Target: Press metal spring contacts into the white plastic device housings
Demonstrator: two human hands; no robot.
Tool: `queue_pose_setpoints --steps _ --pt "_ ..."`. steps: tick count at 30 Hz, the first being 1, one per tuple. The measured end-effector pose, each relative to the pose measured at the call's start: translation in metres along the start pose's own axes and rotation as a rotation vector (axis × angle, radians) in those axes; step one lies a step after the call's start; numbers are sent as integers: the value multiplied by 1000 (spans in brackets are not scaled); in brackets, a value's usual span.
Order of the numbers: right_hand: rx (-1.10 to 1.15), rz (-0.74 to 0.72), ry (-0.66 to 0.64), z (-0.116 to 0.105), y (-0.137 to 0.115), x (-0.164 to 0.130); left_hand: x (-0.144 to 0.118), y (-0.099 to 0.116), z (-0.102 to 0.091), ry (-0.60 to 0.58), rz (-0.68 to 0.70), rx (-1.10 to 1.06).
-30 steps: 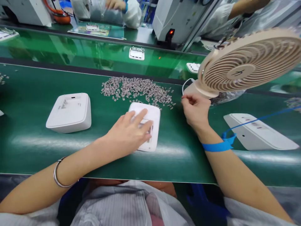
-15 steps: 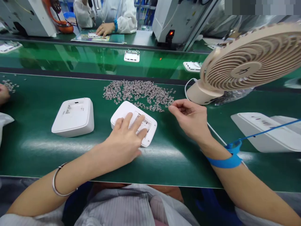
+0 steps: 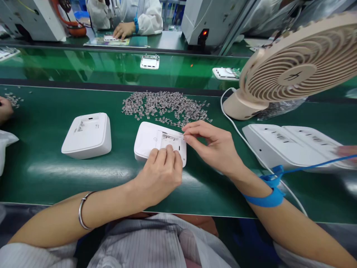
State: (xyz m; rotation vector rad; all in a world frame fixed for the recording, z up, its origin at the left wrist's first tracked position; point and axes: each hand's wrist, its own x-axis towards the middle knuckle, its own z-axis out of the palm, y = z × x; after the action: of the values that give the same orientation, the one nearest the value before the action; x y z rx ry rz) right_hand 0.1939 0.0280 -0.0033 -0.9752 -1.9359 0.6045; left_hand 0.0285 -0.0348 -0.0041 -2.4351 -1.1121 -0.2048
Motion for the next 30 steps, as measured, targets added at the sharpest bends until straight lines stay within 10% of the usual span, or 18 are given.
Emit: queue_pose_setpoints --steps 30 --pt "-281 -121 56 25 6 -7 -1 1 3 14 -48 -25"
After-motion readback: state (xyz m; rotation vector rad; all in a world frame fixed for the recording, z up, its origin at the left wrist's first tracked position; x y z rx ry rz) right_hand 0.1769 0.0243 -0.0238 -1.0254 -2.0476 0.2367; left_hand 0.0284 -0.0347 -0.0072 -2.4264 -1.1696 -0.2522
